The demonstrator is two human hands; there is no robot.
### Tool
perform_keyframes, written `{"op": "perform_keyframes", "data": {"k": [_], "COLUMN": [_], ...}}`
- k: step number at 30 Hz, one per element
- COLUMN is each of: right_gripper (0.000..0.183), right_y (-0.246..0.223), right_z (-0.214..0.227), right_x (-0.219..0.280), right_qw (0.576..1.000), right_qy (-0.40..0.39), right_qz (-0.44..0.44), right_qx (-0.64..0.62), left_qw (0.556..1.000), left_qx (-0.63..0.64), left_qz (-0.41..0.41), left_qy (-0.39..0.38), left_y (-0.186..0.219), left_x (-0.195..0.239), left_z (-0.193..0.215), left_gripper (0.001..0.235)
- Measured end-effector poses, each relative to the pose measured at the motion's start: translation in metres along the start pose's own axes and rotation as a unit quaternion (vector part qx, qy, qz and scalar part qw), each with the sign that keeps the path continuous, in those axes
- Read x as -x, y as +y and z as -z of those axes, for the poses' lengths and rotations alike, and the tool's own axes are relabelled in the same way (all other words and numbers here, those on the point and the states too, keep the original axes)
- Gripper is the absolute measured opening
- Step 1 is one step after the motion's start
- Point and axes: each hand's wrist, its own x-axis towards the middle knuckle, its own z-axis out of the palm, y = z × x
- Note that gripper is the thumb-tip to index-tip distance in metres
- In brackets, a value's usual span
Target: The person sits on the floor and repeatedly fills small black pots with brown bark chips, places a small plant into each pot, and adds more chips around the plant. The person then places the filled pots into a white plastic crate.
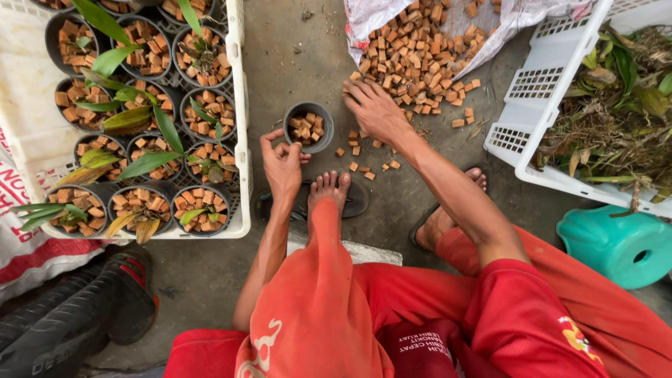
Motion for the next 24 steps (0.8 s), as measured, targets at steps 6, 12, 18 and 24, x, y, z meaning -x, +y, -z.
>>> {"op": "perform_keyframes", "data": {"k": [6, 12, 18, 24], "right_gripper": [0.033, 0.065, 0.074, 0.055], "right_y": [-0.032, -0.074, -0.021, -0.035], "right_z": [0.000, -0.042, -0.058, -0.079], "right_x": [0.048, 0.042, 0.002, -0.015], "right_qw": [0.985, 0.994, 0.990, 0.998], "right_qy": [-0.136, -0.104, -0.047, -0.055], "right_qz": [-0.071, -0.013, -0.055, 0.001], "right_qx": [-0.074, 0.028, 0.121, 0.020], "left_qw": [0.999, 0.998, 0.997, 0.993], "left_qx": [0.027, 0.058, 0.077, 0.103], "left_qz": [-0.027, -0.026, -0.013, -0.050], "left_qy": [-0.015, -0.009, 0.004, 0.012], "left_y": [0.002, 0.007, 0.000, 0.002], "left_x": [-0.003, -0.008, -0.002, -0.003], "left_z": [-0.006, -0.019, -0.025, -0.017], "left_gripper": [0.037, 0.038, 0.041, 0.039]}}
